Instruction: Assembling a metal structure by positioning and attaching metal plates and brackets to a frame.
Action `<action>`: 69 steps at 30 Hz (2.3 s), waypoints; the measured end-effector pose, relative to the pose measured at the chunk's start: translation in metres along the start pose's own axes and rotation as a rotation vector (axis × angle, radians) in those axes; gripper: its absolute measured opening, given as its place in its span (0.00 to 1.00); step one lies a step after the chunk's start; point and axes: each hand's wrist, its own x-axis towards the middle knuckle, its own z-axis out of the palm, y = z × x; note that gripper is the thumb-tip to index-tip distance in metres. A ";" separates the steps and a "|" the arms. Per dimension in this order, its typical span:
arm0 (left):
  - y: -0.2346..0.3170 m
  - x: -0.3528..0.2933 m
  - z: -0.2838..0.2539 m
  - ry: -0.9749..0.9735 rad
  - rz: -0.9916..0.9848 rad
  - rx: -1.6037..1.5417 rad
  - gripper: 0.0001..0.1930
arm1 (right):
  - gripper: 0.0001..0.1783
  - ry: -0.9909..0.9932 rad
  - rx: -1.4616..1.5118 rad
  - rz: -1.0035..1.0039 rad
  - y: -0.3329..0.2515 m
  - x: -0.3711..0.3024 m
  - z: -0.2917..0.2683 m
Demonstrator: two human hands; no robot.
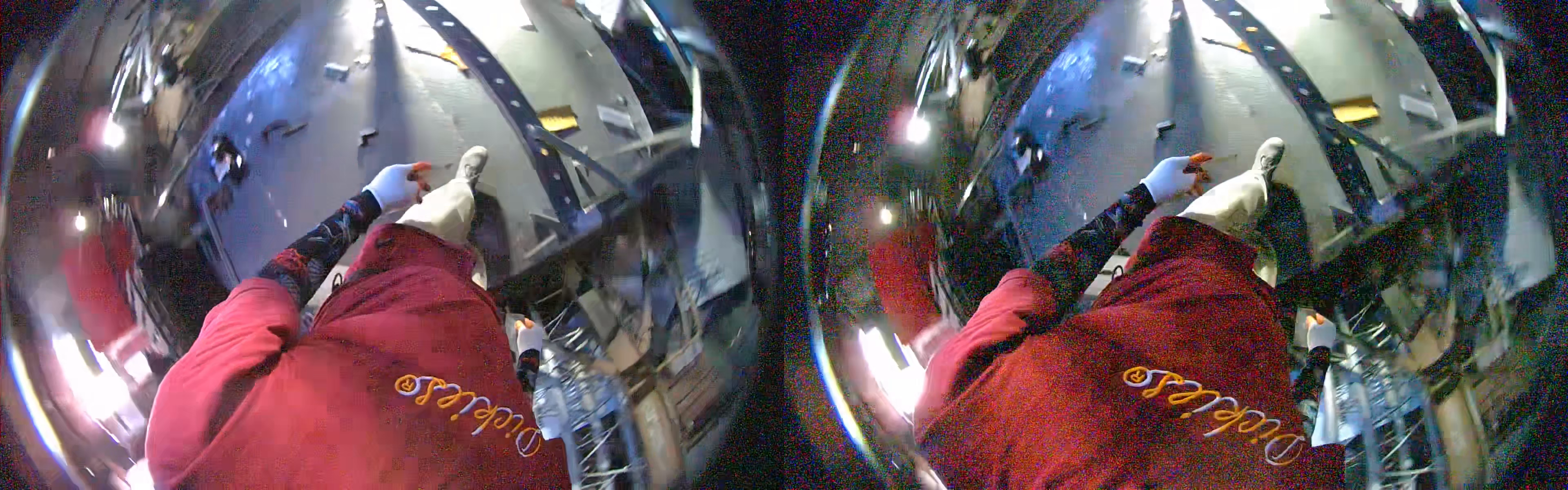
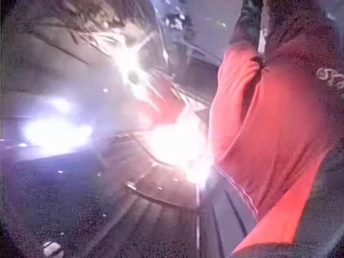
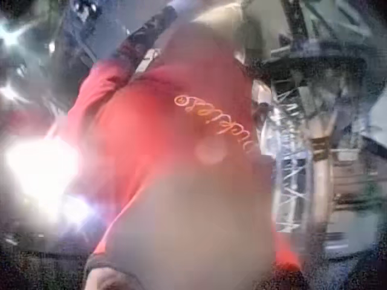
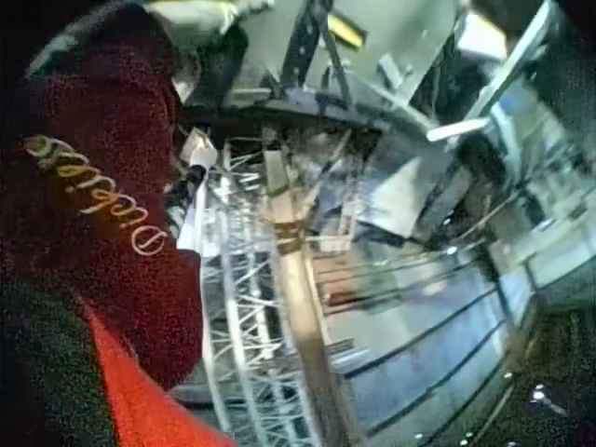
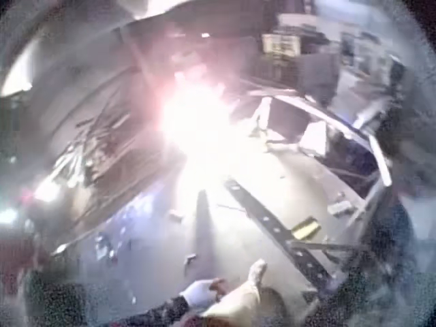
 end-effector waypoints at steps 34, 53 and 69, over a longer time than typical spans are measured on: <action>-0.307 -0.347 -0.202 1.546 -0.315 -0.023 0.17 | 0.15 -0.453 -1.031 -0.944 -0.430 0.046 0.130; -0.466 -0.377 -0.114 1.916 -0.974 -0.198 0.14 | 0.15 -0.335 -1.401 -1.071 -0.563 0.004 0.173; -0.107 -0.327 -0.254 0.834 0.437 -0.204 0.23 | 0.12 1.346 -0.529 -1.661 -0.784 -0.162 -0.111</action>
